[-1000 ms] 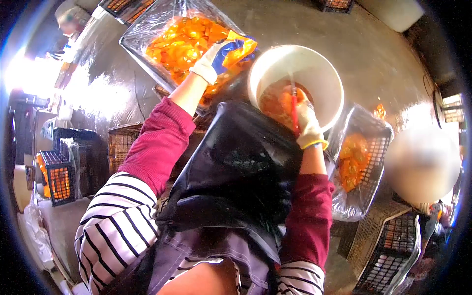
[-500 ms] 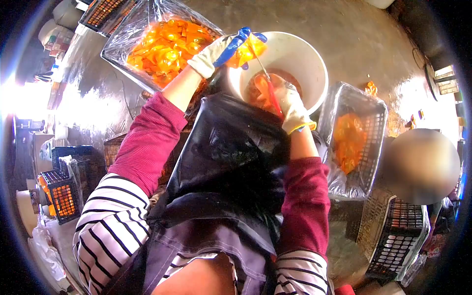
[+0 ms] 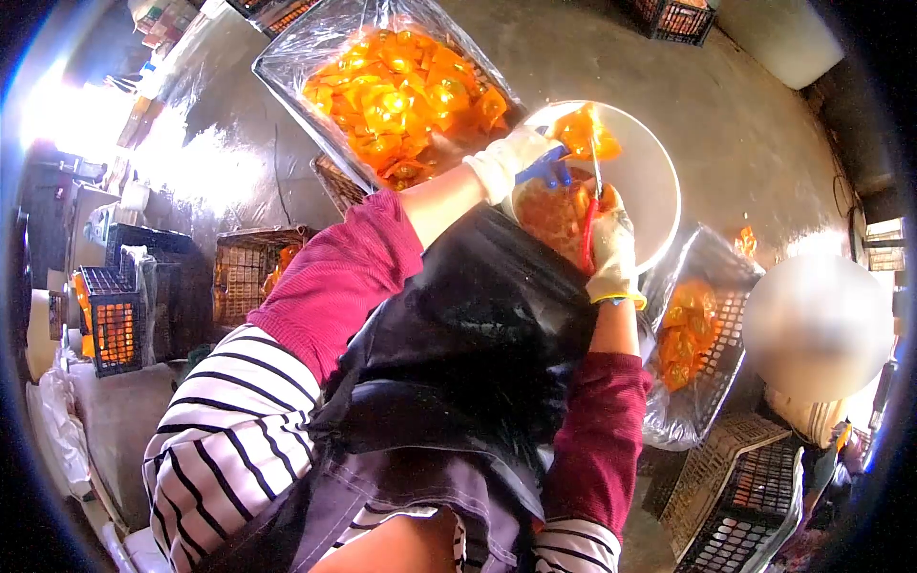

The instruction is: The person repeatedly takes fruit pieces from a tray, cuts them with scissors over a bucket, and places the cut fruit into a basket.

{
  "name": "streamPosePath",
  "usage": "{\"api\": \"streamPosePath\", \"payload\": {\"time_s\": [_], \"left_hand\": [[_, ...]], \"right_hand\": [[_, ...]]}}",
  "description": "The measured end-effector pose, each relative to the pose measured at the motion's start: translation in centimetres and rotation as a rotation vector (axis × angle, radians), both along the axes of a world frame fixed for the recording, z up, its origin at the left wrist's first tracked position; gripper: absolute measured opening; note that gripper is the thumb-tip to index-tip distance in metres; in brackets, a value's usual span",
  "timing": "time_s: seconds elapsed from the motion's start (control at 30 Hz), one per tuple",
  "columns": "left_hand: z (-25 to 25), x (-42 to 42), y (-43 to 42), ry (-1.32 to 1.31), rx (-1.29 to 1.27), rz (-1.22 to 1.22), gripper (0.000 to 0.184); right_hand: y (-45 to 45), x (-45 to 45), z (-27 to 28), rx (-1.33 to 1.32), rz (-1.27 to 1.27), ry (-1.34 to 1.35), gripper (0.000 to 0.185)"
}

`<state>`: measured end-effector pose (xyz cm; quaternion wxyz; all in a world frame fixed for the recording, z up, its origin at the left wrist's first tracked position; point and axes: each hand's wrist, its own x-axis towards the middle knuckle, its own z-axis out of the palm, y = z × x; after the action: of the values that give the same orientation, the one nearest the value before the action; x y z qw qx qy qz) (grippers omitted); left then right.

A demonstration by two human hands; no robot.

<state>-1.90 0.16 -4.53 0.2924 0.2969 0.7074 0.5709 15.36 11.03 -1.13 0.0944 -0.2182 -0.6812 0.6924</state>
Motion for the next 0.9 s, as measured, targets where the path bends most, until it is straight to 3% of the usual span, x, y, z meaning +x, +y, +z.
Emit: {"api": "streamPosePath", "payload": {"time_s": [0.03,0.1,0.17,0.23,0.27,0.3,0.33,0.4,0.47,0.53,0.57,0.6,0.63,0.67,0.77,0.83,0.9], "left_hand": [[1.4,0.5,0.0,-0.009,0.003,-0.023,0.042],[3.2,1.2,-0.4,-0.034,0.045,0.032,0.034],[2.4,0.3,-0.2,0.345,-0.300,-0.073,0.028],[3.0,0.5,-0.2,0.681,-0.503,-0.181,0.025],[3.7,0.9,-0.1,0.835,-0.569,-0.236,0.025],[5.5,2.3,-0.4,0.667,-0.562,-0.053,0.029],[5.6,1.8,-0.4,0.712,-0.626,-0.133,0.028],[5.6,1.8,-0.4,0.334,-0.392,0.029,0.030],[3.4,0.7,-0.2,0.186,-0.303,0.008,0.030],[5.4,2.3,-0.2,-0.160,-0.183,0.154,0.030],[5.9,2.3,-0.3,-0.020,-0.317,0.072,0.030],[6.4,2.2,-0.6,0.125,-0.448,-0.008,0.030],[7.7,2.6,-0.9,0.407,-0.565,-0.076,0.030],[7.9,2.6,-0.8,0.406,-0.572,-0.085,0.032],[7.7,1.9,-0.9,0.325,-0.564,-0.022,0.032],[8.5,2.0,-1.1,0.268,-0.606,0.040,0.031],[9.0,1.9,-1.3,0.467,-0.633,-0.056,0.031]], "right_hand": [[0.4,0.1,0.6,-0.211,-0.003,-0.083,0.020],[0.1,0.2,1.2,-0.103,-0.004,-0.112,0.020],[0.6,-0.1,-0.2,-0.086,0.004,-0.132,0.022],[1.4,-0.6,-2.9,0.295,-0.017,0.074,0.023],[1.7,-0.7,-3.9,0.246,-0.019,0.102,0.025],[1.9,-0.8,-4.5,0.197,-0.020,0.131,0.026],[1.3,-0.6,-2.7,0.187,0.006,0.000,0.027],[0.9,0.1,0.7,0.168,0.044,-0.266,0.027],[0.9,0.6,0.1,0.016,0.018,-0.191,0.029],[0.9,0.3,-0.5,-0.008,-0.034,-0.179,0.032],[2.4,-0.5,-3.2,0.289,0.063,-0.213,0.034],[1.4,0.1,-1.0,0.670,0.009,-0.177,0.038],[1.1,0.1,-0.3,0.672,0.021,-0.221,0.040],[0.9,0.0,0.2,0.671,0.036,-0.261,0.042],[0.6,0.8,1.9,0.182,0.093,-0.293,0.044],[0.4,0.7,1.6,0.159,0.066,-0.299,0.042],[1.3,0.2,-1.5,0.264,0.019,-0.158,0.039]]}}
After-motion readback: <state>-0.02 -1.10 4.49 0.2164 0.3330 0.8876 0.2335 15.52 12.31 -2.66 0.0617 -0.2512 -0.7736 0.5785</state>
